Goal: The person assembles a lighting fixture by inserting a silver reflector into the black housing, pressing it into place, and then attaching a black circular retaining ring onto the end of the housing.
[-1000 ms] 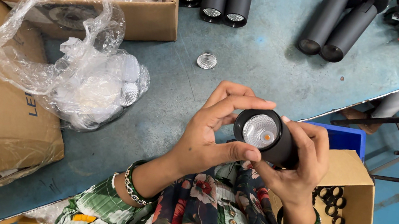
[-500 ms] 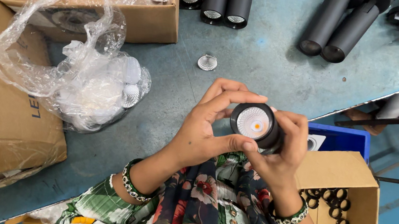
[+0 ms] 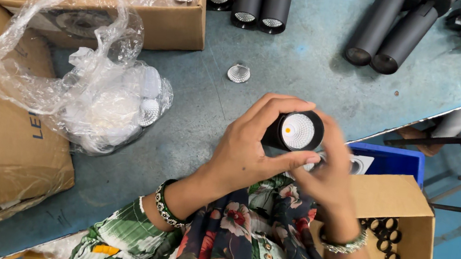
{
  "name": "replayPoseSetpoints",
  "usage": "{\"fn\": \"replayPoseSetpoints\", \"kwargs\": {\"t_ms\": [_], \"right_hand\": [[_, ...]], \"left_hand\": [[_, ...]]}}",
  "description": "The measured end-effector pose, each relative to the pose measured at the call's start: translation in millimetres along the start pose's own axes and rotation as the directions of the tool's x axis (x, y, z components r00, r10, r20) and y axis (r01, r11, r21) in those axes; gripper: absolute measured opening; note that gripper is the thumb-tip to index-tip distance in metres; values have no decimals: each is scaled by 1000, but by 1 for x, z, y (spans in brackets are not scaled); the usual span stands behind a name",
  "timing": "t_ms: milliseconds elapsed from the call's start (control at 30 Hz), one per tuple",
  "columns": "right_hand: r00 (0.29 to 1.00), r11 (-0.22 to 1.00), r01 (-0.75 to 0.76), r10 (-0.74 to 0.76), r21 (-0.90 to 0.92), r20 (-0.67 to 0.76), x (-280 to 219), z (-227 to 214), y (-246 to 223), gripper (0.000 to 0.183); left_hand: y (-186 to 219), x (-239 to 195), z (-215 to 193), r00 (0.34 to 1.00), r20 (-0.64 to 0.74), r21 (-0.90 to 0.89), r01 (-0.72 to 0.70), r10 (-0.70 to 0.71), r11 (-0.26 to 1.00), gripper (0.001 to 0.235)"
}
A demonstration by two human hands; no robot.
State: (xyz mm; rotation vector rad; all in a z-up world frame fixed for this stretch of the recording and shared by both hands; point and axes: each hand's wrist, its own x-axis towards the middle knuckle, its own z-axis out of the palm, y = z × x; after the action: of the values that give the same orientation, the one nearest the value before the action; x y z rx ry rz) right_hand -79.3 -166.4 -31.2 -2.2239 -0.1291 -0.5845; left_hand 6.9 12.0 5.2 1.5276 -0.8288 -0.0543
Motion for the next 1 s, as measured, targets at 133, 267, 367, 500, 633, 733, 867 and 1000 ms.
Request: {"fn": "replayPoseSetpoints", "kwargs": {"t_ms": [133,267,367,500,633,733,867,1000], "right_hand": [[969,975,12,44,222,-244,8,-43,-40,35],[993,965,117,-115,-236,24,35,-50,-72,38],[983,938,164,-130,-304,130,58,-43,-82,40],[980,939,160,-114,-304,163,67,-39,-87,41],[984,946,117,-71,-301,161,66,-37,-87,41],[983,943,98,-41,-317,180,69,-41,-87,45],[971,957,71,-3,-280,239,77,-48,-87,48],[953,973,20,51,-230,298,77,-55,-88,45]], "left_hand": [[-1,5,4,999,-32,15,-12,12,1000,60],[-5,9,12,997,-39,-18,-66,66,998,58],[-7,10,10,998,-57,-9,-40,39,999,61],[-14,8,10,997,-70,9,-42,43,999,66],[-26,9,14,994,-104,-93,-42,32,995,84],[-40,10,14,999,-33,-192,-16,10,981,91],[-57,9,21,1000,14,-92,-8,10,996,72],[-67,5,30,997,-15,0,-82,82,997,67]]}}
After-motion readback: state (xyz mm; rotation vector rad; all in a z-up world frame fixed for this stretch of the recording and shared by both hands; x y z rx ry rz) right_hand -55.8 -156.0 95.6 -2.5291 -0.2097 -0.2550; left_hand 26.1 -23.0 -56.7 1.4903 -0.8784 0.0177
